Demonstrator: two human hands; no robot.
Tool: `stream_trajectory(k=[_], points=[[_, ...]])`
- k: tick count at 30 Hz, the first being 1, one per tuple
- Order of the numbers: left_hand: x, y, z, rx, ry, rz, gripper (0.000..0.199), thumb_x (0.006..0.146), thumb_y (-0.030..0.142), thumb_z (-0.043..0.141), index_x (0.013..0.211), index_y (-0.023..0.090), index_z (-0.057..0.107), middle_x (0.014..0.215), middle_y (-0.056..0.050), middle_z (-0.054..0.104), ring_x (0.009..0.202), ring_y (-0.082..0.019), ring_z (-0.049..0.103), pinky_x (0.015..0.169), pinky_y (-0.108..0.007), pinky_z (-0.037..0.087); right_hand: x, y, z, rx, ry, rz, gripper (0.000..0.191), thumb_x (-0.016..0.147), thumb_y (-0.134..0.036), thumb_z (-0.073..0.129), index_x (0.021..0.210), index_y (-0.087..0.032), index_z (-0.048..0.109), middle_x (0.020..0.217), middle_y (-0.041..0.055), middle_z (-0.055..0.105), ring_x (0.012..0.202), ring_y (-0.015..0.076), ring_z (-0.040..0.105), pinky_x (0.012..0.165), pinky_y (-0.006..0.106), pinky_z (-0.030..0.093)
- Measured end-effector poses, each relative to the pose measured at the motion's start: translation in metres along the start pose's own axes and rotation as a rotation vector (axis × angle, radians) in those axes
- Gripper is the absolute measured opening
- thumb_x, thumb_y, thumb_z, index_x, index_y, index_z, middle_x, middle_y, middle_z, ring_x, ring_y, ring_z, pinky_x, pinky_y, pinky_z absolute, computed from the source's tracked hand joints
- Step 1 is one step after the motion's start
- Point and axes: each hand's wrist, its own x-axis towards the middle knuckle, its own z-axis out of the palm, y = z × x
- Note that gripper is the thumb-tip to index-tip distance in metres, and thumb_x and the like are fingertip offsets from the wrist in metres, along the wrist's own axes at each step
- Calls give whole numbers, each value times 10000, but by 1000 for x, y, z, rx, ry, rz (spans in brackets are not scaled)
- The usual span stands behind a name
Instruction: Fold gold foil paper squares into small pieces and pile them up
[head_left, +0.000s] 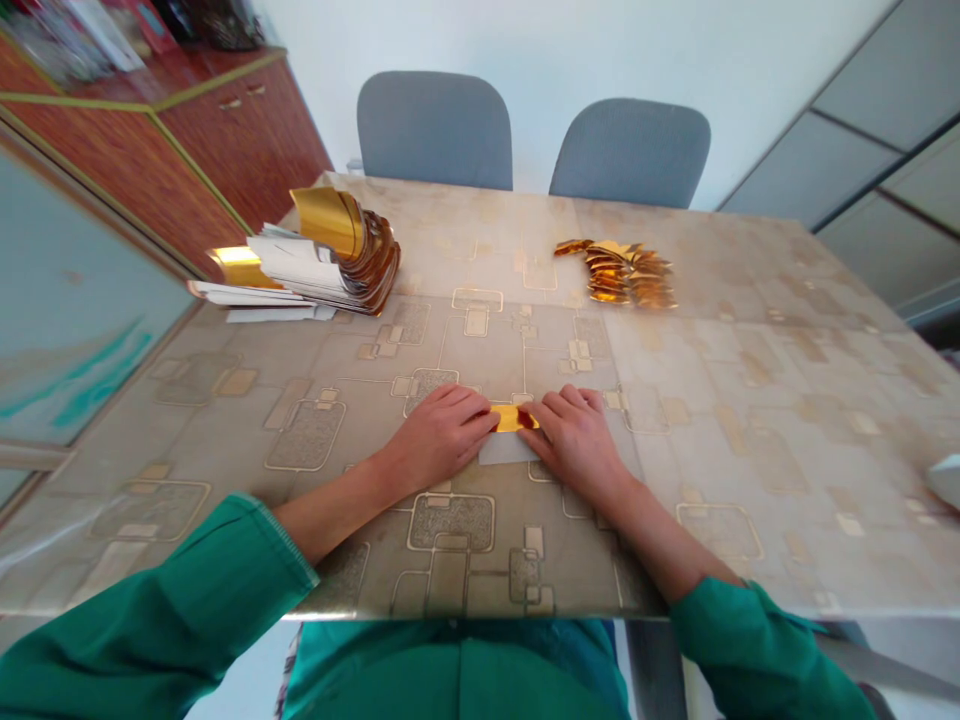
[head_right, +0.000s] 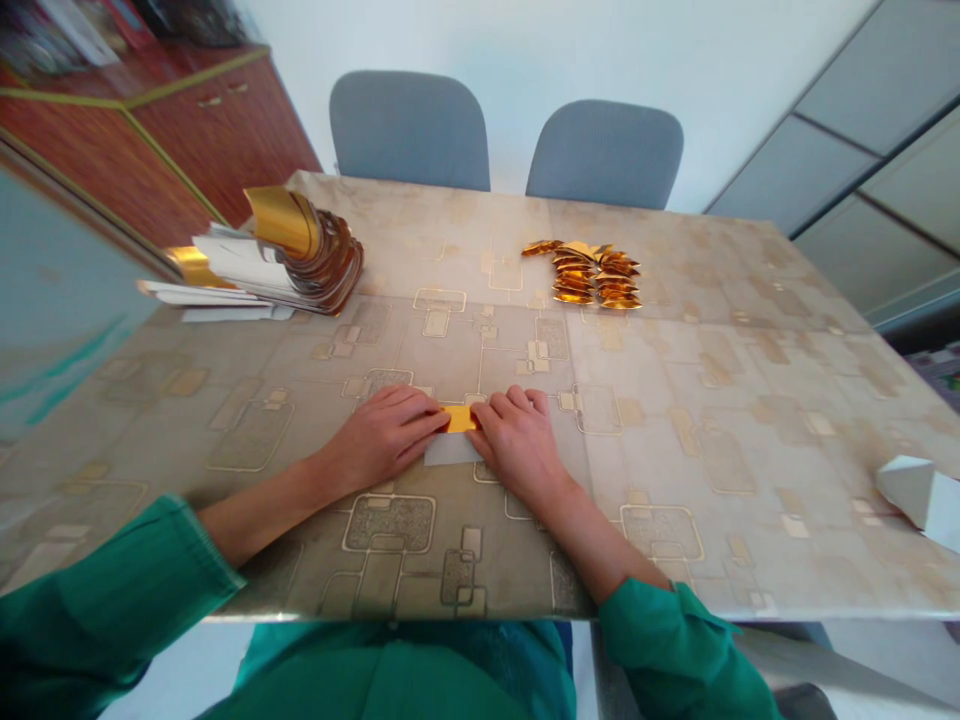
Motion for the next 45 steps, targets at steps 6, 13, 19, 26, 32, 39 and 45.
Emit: stream_trajectory(k=[6, 13, 19, 26, 32, 39, 45], points=[[-1, 12, 4, 15, -57, -33, 253, 987, 318, 516, 1128, 145, 637, 997, -93, 608, 919, -224, 554, 831, -366, 492, 3, 2, 2, -52, 27, 29, 222, 998, -328, 501, 1029, -209, 686, 867, 65, 671, 886, 244, 508, 832, 397, 283], [1, 28, 6, -54, -41, -32, 248, 987, 298, 504, 1104, 126, 641, 923, -87, 616, 845, -214, 559, 782, -360, 503, 4, 3, 12, -74, 92, 43, 161, 984, -288, 552, 1021, -229, 697, 843, 40, 677, 863, 222, 500, 818, 380, 278], [1, 8, 4, -232, 19, 139, 245, 999, 177, 461, 1156, 187, 649, 1152, -67, 689, 1121, -198, 594, 1052, -406, 421, 6, 8, 17, -24, 104, -23, 97, 954, -260, 624, 991, -249, 713, 926, 2, 715, 923, 191, 530, 869, 368, 264], [1, -11, 5, -154, -29, 279, 232, 1008, 182, 496, 1165, 234, 659, 1253, -45, 678, 1253, -198, 561, 1112, -428, 384, 6, 6, 13, 7, 71, -8, 140, 959, -314, 607, 994, -224, 708, 974, 40, 710, 962, 219, 544, 920, 397, 267], [7, -8, 9, -146, 43, 245, 218, 1036, 242, 462, 1080, 213, 673, 1140, -30, 723, 1106, -162, 642, 994, -338, 457, 5, 12, 9, 64, 84, -55, 147, 937, -297, 637, 1050, -219, 690, 1001, 38, 706, 981, 221, 550, 967, 407, 270], [6, 0, 14, -4, 125, 149, 245, 1035, 324, 471, 1056, 183, 671, 1037, -43, 744, 989, -174, 676, 889, -343, 485, 3, 16, 5, 124, -12, -237, 164, 957, -170, 542, 885, -210, 684, 883, 32, 672, 877, 194, 515, 825, 331, 347], [1, -9, 7, -3, 115, 234, 233, 1025, 191, 465, 1134, 225, 668, 1232, -30, 695, 1207, -186, 604, 1051, -393, 451, -1, 14, -5, 183, -116, -231, 137, 906, -139, 540, 948, -193, 659, 930, 58, 640, 894, 204, 509, 799, 322, 369]])
